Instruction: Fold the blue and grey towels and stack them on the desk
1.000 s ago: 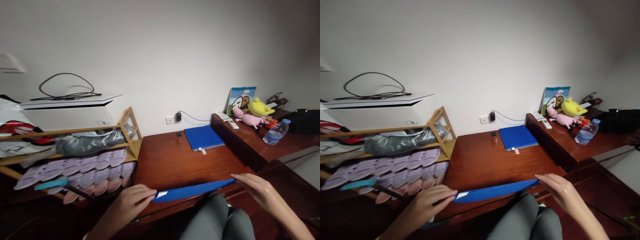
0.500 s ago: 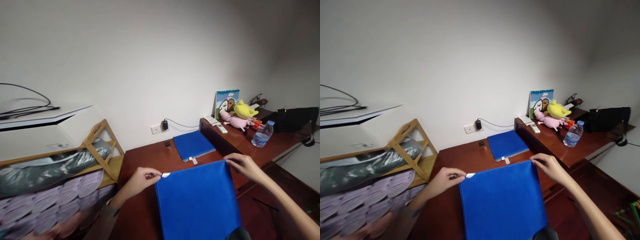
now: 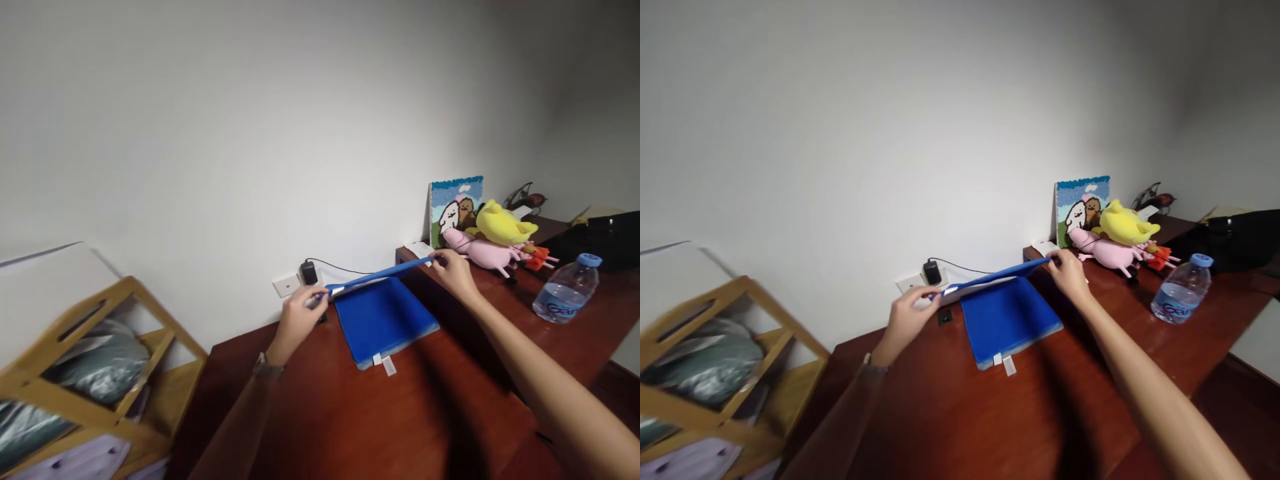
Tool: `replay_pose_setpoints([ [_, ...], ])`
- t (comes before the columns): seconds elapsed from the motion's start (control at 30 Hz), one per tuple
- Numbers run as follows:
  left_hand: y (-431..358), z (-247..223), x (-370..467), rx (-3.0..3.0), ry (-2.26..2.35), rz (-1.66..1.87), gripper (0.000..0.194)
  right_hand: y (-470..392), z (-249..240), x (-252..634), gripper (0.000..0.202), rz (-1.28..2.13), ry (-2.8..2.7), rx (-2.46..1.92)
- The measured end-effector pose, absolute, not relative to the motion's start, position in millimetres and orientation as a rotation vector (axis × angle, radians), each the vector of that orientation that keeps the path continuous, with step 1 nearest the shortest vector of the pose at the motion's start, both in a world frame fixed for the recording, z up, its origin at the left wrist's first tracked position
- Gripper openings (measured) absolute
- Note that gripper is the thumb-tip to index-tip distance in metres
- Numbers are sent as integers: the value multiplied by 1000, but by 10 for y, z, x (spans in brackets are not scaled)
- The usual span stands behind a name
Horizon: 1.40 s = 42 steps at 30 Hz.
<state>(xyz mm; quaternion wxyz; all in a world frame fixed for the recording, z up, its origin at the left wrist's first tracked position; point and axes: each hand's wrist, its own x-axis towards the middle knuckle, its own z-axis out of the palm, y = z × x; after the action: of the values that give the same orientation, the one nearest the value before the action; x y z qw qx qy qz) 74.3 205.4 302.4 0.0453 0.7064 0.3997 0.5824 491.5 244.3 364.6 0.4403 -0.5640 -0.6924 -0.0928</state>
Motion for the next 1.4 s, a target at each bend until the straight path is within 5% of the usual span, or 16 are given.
replay_pose_setpoints([
  [0.23, 2067, 1218, 1511, 2479, 1360, 1404, 19, 2538, 1688, 5322, 31, -39, -1590, -1668],
  [0.37, 1936, 626, 1704, 2454, 1414, 1368, 22, 2452, 1039, 5445, 31, 36, -1554, -1768],
  [0.63, 1844, 665, 1701, 2492, 1358, 1595, 21, 2333, 973, 5563, 38, -47, -1597, -1804],
  [0.8, 1812, 721, 1735, 2490, 1355, 1292, 12, 2291, 941, 5660, 39, 98, -1671, -2019],
  [0.93, 1809, 730, 1747, 2428, 1369, 1148, 8, 2266, 1010, 5506, 46, -138, -1776, -1961],
  [1.13, 1871, 627, 1725, 2532, 1223, 999, 53, 2176, 939, 4920, 56, -170, -2143, -1825],
  [1.4, 1932, 631, 1743, 2530, 1130, 989, 37, 2164, 861, 4780, 60, -72, -2250, -1974],
])
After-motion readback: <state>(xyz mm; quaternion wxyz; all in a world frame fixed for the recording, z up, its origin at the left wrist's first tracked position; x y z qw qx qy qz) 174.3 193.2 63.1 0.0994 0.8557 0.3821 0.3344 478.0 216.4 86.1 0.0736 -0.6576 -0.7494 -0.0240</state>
